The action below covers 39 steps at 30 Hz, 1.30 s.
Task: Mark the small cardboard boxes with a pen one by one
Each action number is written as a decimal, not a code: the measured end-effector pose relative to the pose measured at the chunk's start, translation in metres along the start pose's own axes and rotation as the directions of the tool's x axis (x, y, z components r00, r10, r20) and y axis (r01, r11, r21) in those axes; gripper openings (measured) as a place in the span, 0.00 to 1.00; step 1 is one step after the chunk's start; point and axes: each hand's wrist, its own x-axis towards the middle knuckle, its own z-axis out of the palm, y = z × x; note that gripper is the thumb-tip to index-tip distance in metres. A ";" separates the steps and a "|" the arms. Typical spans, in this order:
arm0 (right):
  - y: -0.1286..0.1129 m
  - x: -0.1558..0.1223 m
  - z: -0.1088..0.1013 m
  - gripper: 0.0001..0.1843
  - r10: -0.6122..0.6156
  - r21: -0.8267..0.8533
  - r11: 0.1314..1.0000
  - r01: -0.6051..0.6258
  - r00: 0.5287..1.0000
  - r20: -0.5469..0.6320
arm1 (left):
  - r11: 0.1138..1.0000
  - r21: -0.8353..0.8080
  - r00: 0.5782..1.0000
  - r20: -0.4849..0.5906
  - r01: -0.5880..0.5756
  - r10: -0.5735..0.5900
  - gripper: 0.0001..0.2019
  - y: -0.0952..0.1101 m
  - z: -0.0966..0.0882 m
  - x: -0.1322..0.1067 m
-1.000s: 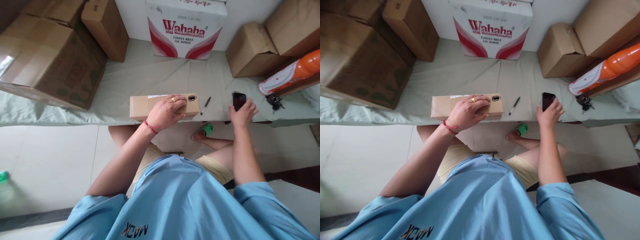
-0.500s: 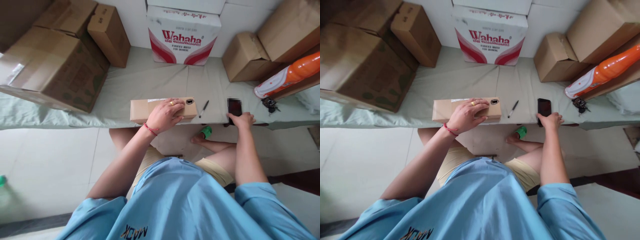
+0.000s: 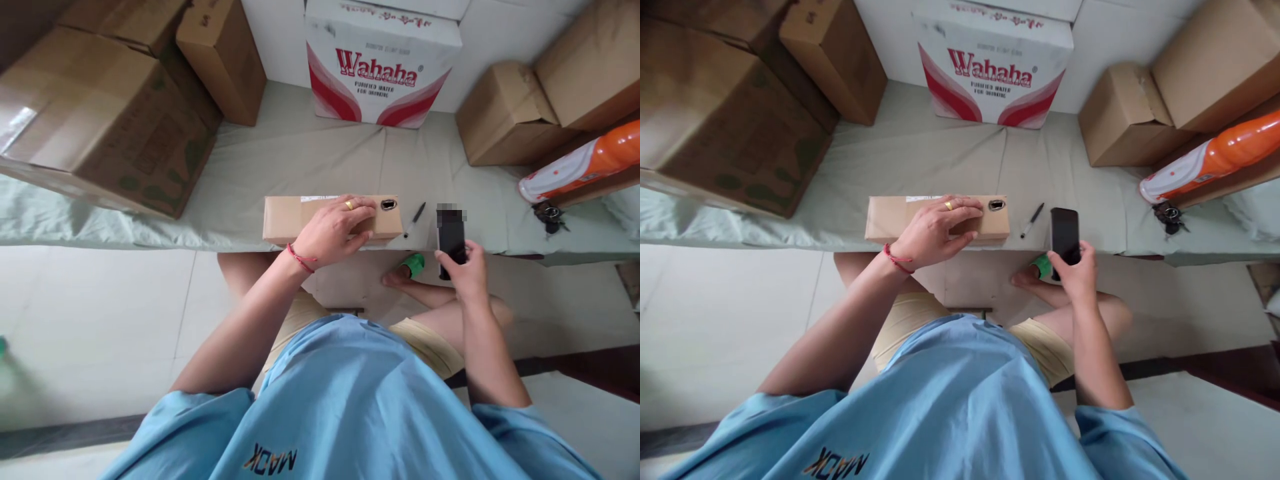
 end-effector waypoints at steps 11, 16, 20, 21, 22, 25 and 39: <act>-0.130 -0.099 0.049 0.44 -0.366 0.231 0.894 0.384 0.923 -0.118 | 0.998 -0.001 0.991 -0.120 0.058 -0.058 0.26 -0.008 -0.004 -0.004; -0.138 -0.105 0.059 0.46 -0.392 0.149 0.896 0.418 0.903 -0.173 | 0.998 -0.027 0.991 -0.124 0.051 -0.054 0.30 -0.011 -0.008 -0.007; -0.140 -0.108 0.061 0.46 -0.403 0.161 0.890 0.427 0.901 -0.162 | 0.998 -0.024 0.993 -0.097 0.062 -0.064 0.31 -0.013 -0.010 -0.009; -0.140 -0.108 0.062 0.47 -0.409 0.170 0.886 0.433 0.899 -0.158 | 0.998 -0.024 0.994 -0.097 0.058 -0.060 0.31 -0.014 -0.010 -0.009; -0.140 -0.108 0.063 0.47 -0.412 0.176 0.882 0.436 0.897 -0.157 | 0.998 -0.026 0.994 -0.097 0.052 -0.054 0.31 -0.015 -0.009 -0.009; -0.138 -0.110 0.064 0.47 -0.409 0.176 0.885 0.432 0.900 -0.151 | 0.999 -0.027 0.994 -0.098 0.046 -0.048 0.31 -0.017 -0.009 -0.009; -0.033 0.048 0.004 0.41 -0.015 -0.260 0.965 -0.037 0.981 -0.194 | 0.993 -0.030 0.991 -0.072 0.113 -0.115 0.31 -0.010 -0.011 -0.008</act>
